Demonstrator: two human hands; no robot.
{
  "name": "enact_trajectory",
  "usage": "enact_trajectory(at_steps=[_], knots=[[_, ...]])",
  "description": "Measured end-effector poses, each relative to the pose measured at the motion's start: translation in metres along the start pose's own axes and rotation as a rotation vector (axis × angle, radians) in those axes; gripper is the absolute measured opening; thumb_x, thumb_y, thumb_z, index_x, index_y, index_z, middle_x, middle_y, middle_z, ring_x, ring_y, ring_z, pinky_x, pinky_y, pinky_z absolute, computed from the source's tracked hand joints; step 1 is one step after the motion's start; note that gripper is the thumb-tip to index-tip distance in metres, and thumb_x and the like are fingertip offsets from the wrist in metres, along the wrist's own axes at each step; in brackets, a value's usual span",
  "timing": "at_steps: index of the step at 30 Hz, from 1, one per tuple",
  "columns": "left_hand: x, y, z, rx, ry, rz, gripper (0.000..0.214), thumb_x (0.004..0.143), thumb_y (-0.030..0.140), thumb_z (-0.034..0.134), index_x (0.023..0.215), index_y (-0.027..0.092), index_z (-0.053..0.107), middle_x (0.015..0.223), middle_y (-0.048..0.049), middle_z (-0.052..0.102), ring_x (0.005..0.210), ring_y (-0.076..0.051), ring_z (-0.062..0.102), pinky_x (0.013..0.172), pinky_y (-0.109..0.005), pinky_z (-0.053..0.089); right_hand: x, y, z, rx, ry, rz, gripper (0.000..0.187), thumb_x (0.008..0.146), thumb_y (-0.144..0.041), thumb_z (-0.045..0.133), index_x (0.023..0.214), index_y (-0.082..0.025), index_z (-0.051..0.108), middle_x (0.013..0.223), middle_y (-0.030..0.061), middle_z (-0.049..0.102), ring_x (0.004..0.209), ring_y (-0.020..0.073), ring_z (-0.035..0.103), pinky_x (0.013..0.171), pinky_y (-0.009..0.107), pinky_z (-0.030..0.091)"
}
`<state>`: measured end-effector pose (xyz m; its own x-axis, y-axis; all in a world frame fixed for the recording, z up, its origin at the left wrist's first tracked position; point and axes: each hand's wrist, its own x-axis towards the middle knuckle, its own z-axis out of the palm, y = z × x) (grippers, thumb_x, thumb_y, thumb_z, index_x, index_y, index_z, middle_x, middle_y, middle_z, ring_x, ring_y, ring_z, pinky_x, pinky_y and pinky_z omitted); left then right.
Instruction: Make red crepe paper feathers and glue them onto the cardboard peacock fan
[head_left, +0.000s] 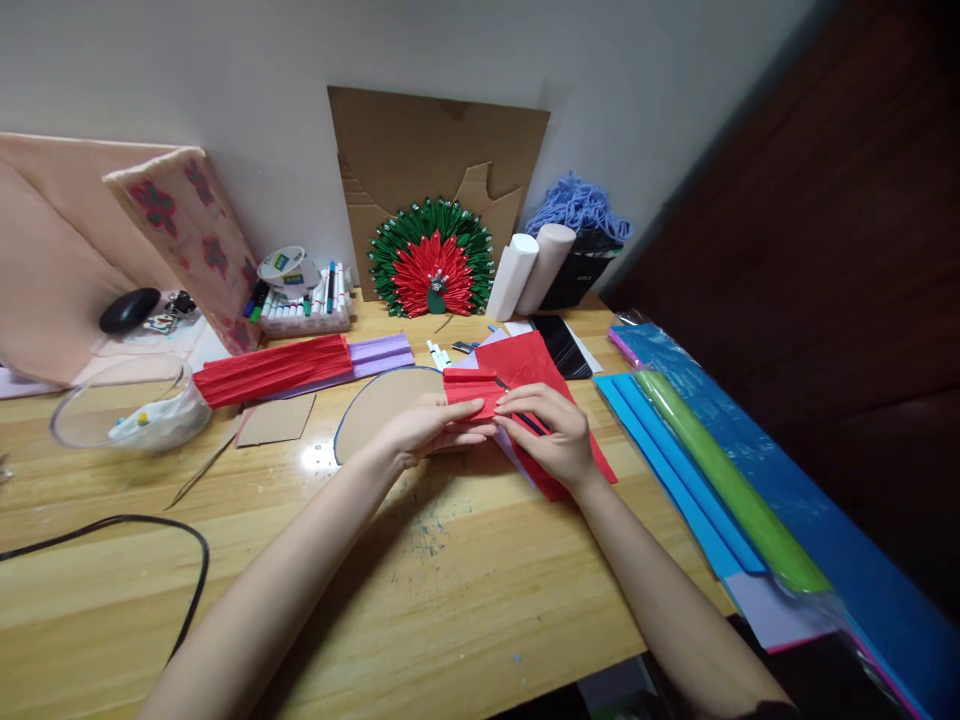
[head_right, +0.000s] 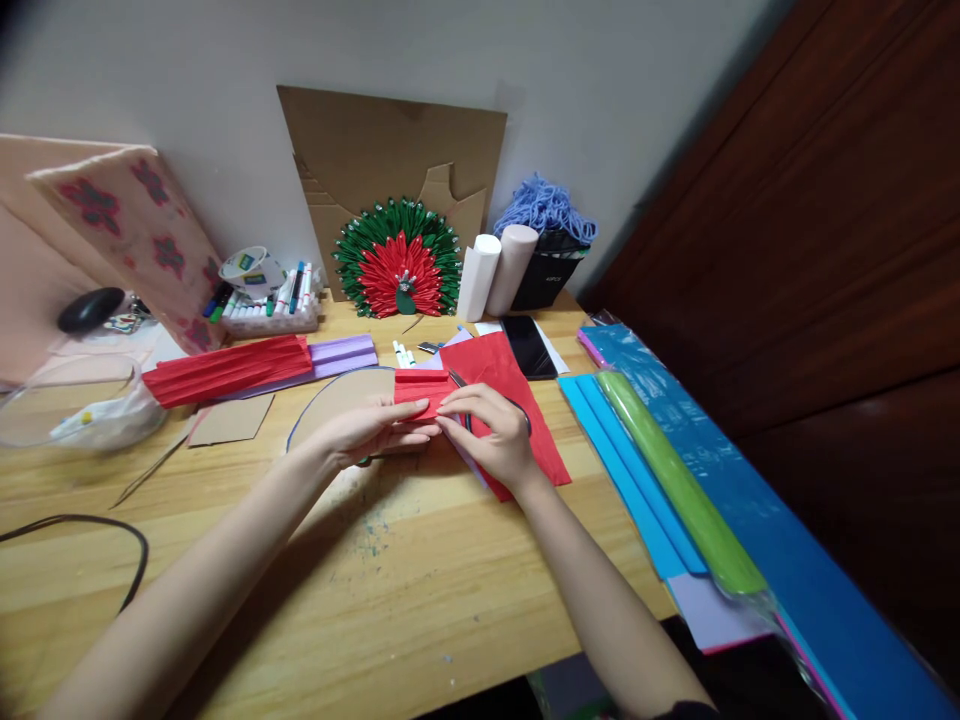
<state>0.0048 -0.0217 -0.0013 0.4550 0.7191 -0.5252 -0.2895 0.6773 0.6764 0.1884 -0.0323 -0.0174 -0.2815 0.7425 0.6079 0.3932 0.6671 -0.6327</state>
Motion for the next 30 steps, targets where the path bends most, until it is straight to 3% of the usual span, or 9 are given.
enact_trajectory(at_steps=[6,10,17,21,25,30], knots=[[-0.003,-0.001,0.005,0.177,0.035,0.153,0.012,0.076,0.021,0.064,0.081,0.011,0.068,0.078,-0.007,0.071,0.071,-0.011,0.066,0.067,-0.019,0.051,0.002,0.001,0.0,-0.014,-0.014,0.064,0.007,0.076,-0.022,0.064,0.081,-0.025,0.068,0.091,0.0042,0.062,0.087,0.0191,0.06,0.082,0.036,0.048],[0.0,-0.003,0.005,0.264,0.07,0.168,0.014,0.074,0.025,0.066,0.077,0.013,0.069,0.075,-0.0065,0.071,0.071,-0.011,0.065,0.067,-0.02,0.05,0.004,-0.001,0.003,-0.007,-0.007,0.153,0.003,0.076,-0.022,0.064,0.077,-0.023,0.066,0.098,0.0052,0.057,0.096,0.0204,0.057,0.087,0.037,0.045],[0.002,-0.007,0.005,0.436,0.064,0.237,0.028,0.067,0.037,0.069,0.078,0.011,0.07,0.077,-0.0083,0.07,0.068,-0.013,0.063,0.061,-0.021,0.048,0.004,0.0,0.003,-0.007,-0.024,0.215,0.002,0.074,-0.019,0.062,0.072,-0.021,0.063,0.095,0.005,0.056,0.093,0.0201,0.056,0.085,0.036,0.045],[0.003,-0.009,0.005,0.461,0.095,0.26,0.018,0.067,0.027,0.069,0.073,0.011,0.069,0.072,-0.0058,0.07,0.064,-0.011,0.062,0.061,-0.022,0.048,0.003,0.001,0.006,0.012,-0.007,0.227,0.004,0.072,-0.021,0.064,0.072,-0.021,0.06,0.096,0.0052,0.055,0.094,0.0201,0.056,0.085,0.036,0.046],[0.004,-0.01,0.008,0.383,0.107,0.354,0.012,0.072,0.019,0.063,0.078,0.011,0.068,0.075,-0.0051,0.071,0.068,-0.012,0.063,0.07,-0.025,0.049,0.0,0.008,0.013,0.212,0.149,0.422,0.027,0.066,-0.027,0.07,0.085,-0.021,0.053,0.089,0.0026,0.054,0.079,0.0157,0.059,0.071,0.03,0.052],[0.005,-0.012,0.011,0.451,0.14,0.483,0.018,0.072,0.022,0.062,0.084,0.009,0.068,0.08,-0.0069,0.072,0.073,-0.015,0.064,0.073,-0.028,0.05,0.001,0.008,0.014,0.468,0.006,0.667,0.032,0.062,-0.04,0.073,0.076,-0.019,0.053,0.07,-0.0004,0.059,0.066,0.0154,0.062,0.064,0.029,0.054]])
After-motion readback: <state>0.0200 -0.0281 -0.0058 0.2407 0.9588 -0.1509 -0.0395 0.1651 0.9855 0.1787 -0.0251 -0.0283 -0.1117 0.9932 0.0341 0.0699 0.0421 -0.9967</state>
